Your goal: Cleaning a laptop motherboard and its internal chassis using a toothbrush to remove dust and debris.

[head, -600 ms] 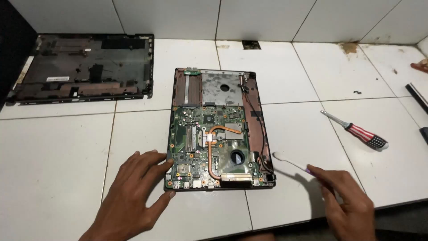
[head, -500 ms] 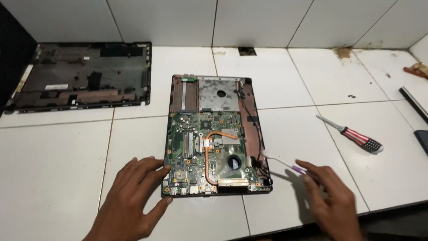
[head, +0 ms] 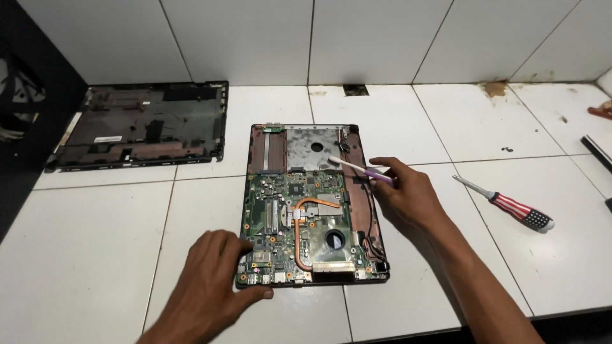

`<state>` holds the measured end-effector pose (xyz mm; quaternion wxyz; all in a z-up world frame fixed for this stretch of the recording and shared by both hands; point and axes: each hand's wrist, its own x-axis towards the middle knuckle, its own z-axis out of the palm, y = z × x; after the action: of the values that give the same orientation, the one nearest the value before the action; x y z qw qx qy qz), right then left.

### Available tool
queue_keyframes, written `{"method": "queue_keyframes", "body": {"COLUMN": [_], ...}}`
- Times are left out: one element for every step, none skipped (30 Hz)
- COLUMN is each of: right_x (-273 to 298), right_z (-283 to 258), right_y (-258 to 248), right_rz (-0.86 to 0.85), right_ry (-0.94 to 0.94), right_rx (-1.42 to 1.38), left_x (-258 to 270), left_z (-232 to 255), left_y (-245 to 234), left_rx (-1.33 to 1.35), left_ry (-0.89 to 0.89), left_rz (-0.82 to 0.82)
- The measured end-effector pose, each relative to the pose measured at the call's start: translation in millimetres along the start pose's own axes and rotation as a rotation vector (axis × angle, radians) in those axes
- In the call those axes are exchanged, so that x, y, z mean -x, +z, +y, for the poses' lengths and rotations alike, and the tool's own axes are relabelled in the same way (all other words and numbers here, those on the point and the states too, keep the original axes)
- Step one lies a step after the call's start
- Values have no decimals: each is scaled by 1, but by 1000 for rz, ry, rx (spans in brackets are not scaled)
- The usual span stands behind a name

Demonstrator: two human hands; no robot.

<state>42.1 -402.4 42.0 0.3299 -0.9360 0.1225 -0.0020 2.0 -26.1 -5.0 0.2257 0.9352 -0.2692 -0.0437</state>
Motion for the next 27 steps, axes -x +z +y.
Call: {"method": "queue_keyframes", "body": {"right_x": [3,7,10,14,15,16,17,18,18,24,31,38,44,50,55,58,66,73,83,93,104,114,126,137,142,148,157], "right_z": [-1,-2,-3,0,1,3,12,21,29,28,27,26,26,26,26,22,19,17,8,0,-8,-17,-27,-37,-42,-46,-50], "right_y": [1,1,1,2,2,2,5,9,12,19,25,30,39,47,55,59,67,74,79,84,90,95,101,107,113,118,124], "right_rz": [-9,8,31,29,51,74,78,125,166,165,234,303,308,335,367,375,411,446,443,435,424,420,446,471,467,453,433], "right_ry": [-3,-46,-86,-84,-168,-251,-247,-324,-405,-405,-419,-432,-432,-391,-351,-352,-342,-332,-331,-306,-282,-282,-327,-372,-380,-423,-460], "right_rx": [2,16,25,23,37,52,49,63,81,83,163,243,247,339,431,436,470,504,505,453,399,400,352,303,298,266,232], "left_x": [-4,-8,-14,-16,-22,-27,-34,-41,-46,-55,-62,-70,-76,-83,-91,-99,-103,-107,-105,-104,-101,-94,-87,-79,-74,-69,-62], "left_z": [4,9,13,14,15,16,8,-2,-11,-20,-30,-38,-39,-40,-40,-40,-40,-41,-40,-39,-38,-25,-12,0,-6,-11,-16], "left_y": [-7,-14,-23,-29,-36,-44,-45,-46,-46,-45,-43,-41,-39,-37,-34,-35,-34,-32,-34,-36,-38,-44,-51,-59,-50,-42,-33], "left_rx": [3,-1,-8,-9,-4,1,-2,-25,-42,-40,-139,-237,-234,-200,-165,-161,-104,-46,-44,74,192,193,232,271,268,182,94], "left_ry": [-9,-80,-144,-145,-188,-231,-226,-158,-95,-96,-45,7,11,-60,-129,-123,-161,-198,-200,-216,-234,-237,-287,-337,-345,-143,57], "left_rz": [-1,-68,-137,-140,-156,-171,-174,-64,48,48,165,282,285,326,371,379,331,284,282,253,223,221,165,109,115,217,307]}}
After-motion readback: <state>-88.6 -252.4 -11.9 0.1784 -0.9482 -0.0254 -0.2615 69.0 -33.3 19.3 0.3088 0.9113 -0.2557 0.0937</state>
